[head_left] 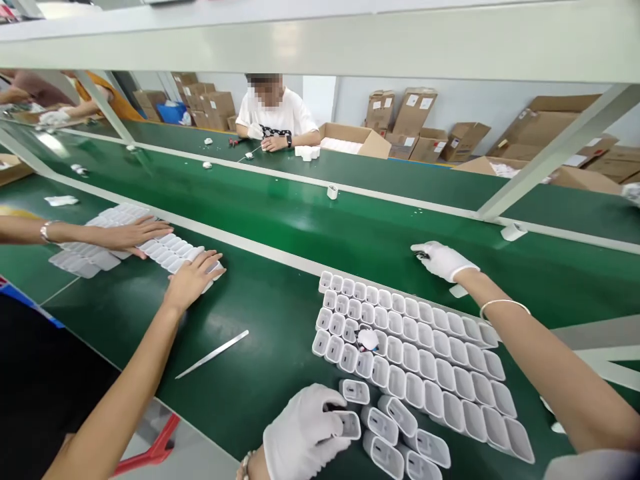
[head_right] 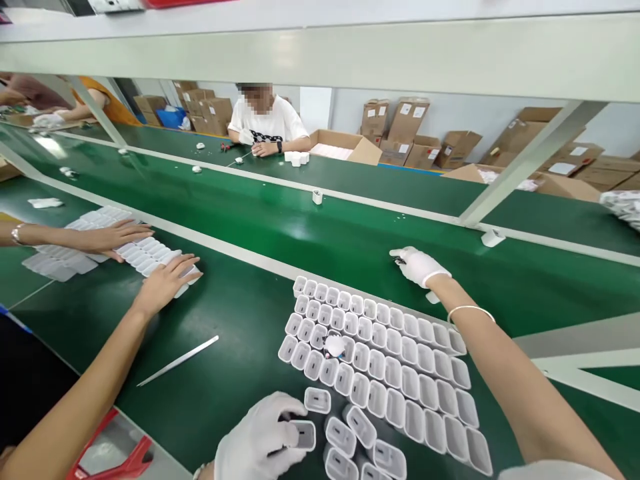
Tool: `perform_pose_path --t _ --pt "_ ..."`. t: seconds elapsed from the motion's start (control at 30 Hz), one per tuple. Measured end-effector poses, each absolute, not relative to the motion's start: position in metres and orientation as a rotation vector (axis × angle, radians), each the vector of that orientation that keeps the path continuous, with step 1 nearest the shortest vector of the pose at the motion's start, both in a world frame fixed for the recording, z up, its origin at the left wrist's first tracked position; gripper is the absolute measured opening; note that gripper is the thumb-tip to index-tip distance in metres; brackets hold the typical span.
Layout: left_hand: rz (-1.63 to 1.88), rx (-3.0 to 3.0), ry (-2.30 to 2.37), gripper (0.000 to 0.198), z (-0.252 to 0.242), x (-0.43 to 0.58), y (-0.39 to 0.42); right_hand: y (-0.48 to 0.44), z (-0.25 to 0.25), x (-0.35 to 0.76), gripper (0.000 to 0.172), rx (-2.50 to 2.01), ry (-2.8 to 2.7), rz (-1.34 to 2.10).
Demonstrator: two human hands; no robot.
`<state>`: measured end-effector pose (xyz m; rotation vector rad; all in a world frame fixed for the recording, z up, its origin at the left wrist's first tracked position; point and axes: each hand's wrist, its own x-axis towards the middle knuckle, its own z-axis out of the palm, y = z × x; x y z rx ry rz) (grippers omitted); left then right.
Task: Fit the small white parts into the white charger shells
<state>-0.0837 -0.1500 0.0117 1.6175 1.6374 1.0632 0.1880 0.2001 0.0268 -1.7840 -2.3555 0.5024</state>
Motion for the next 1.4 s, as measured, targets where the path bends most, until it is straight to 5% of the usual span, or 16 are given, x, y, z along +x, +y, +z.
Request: perform_pose_path --t 0.17,0.5,0.77,0.93,1.03,1.2,1.4 --pt "1.283 1.403 1.757 0.038 0.042 -0.129 -0.122 0.170 0.048 0.193 0.037 -1.607 -1.897 1.017" --pt "1.258 1.398 1.581 0.035 0.007 -0.064 -0.150 0.036 0.090 0.187 0.061 -1.146 -1.371 1.591" --pt "1.529 1.655 1.450 0.036 0.022 -0.054 -0.121 -0.040 0.080 0.164 0.040 -1.025 -1.701 1.319" --pt "1.626 1.692 1.485 0.037 0.025 -0.052 -0.119 -0.049 0.070 0.152 0.047 -0.885 -2.071 1.036" --pt "1.544 1.446 1.395 0.029 0.029 -0.053 -0.121 -0.051 0.067 0.148 0.046 -0.775 -2.141 0.900" --pt "1.291 0.883 0.945 0.055 0.029 -0.059 -0.127 -0.058 0.067 0.144 0.043 -0.714 -2.165 0.941" --pt "1.233 0.804 0.840 0.048 0.030 -0.059 -0.128 -0.064 0.067 0.138 0.044 -0.654 -2.115 0.963"
